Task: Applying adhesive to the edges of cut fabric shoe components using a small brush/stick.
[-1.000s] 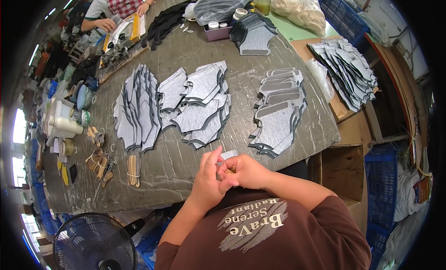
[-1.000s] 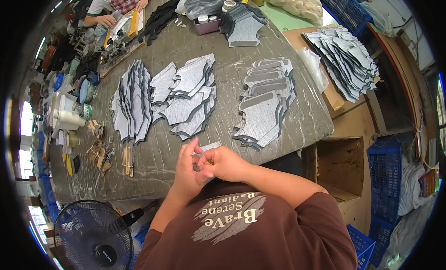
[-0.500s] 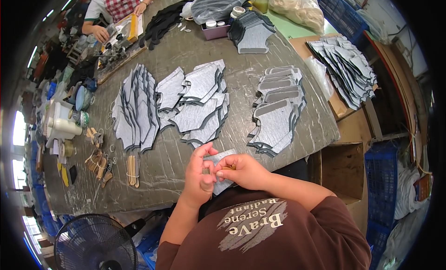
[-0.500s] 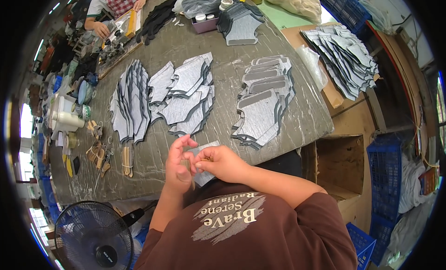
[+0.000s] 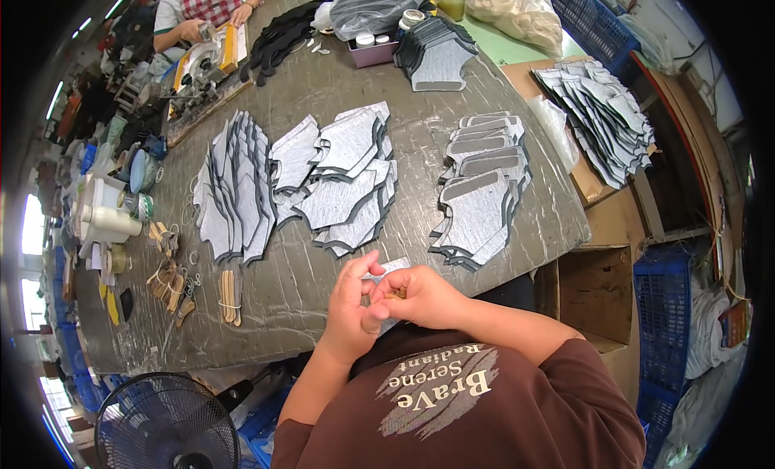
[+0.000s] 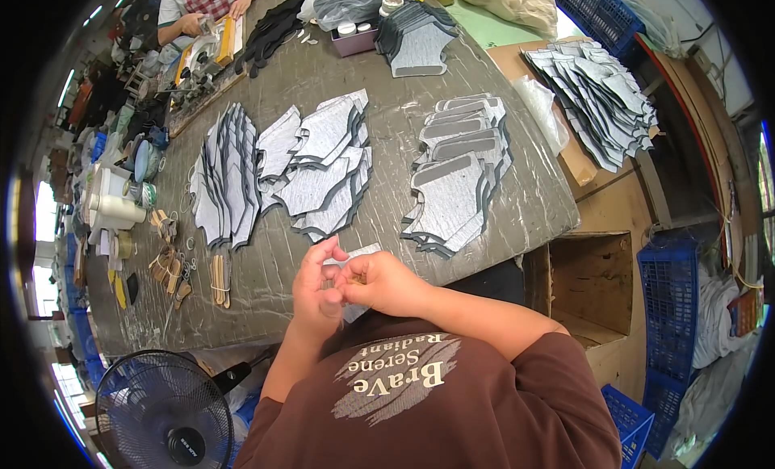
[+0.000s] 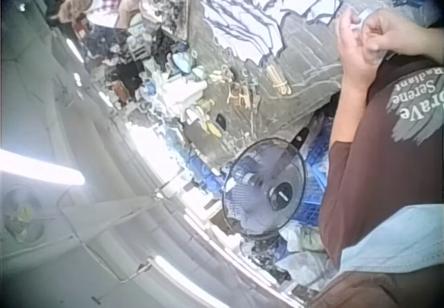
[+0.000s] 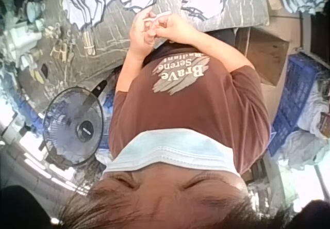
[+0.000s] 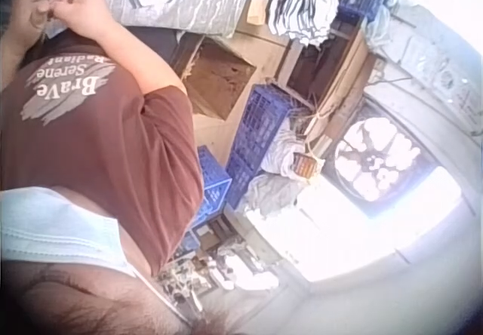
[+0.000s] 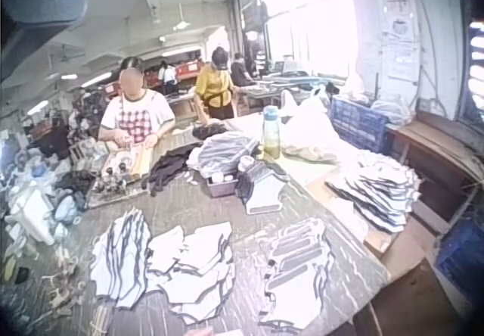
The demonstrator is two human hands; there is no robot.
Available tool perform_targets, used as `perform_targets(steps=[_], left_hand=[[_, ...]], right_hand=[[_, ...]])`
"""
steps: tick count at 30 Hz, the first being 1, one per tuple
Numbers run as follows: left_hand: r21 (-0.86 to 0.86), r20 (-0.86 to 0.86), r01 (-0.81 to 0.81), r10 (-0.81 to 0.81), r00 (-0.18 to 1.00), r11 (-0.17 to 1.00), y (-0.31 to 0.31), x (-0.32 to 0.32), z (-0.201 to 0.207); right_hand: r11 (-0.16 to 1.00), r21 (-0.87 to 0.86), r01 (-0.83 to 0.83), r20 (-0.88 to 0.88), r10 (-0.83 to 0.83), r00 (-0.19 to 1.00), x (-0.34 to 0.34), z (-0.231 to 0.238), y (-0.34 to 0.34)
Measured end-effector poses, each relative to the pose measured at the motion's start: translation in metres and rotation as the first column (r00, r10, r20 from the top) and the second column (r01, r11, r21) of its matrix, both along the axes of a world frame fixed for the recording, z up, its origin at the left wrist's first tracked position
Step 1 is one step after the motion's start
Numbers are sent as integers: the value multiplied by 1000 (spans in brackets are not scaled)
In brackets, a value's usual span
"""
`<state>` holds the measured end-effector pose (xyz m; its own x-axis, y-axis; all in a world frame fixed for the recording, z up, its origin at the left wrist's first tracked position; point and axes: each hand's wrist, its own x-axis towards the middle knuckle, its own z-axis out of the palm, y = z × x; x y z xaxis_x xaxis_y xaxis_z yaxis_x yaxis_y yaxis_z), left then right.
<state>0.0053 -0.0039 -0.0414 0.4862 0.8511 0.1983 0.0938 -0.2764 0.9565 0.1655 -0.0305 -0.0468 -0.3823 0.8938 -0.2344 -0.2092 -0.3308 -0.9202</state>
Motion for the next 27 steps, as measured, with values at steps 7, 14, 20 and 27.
perform_targets(steps=[7,14,20,27], left_hand=[[-287,88,8,19,996,958,7,-7,4],[188,-150,27,2,989,982,7,-1,3],[204,-58,10,2,998,979,5,-1,2],[89,-131,63,-51,990,994,10,-11,19]], right_hand=[[990,-131,-47,-210,18,978,3,-10,-1],[999,37,-8,221,0,975,-2,10,0],[984,177,-3,139,-22,990,-3,4,-1],[996,-93,-3,-227,-18,974,7,-14,0]])
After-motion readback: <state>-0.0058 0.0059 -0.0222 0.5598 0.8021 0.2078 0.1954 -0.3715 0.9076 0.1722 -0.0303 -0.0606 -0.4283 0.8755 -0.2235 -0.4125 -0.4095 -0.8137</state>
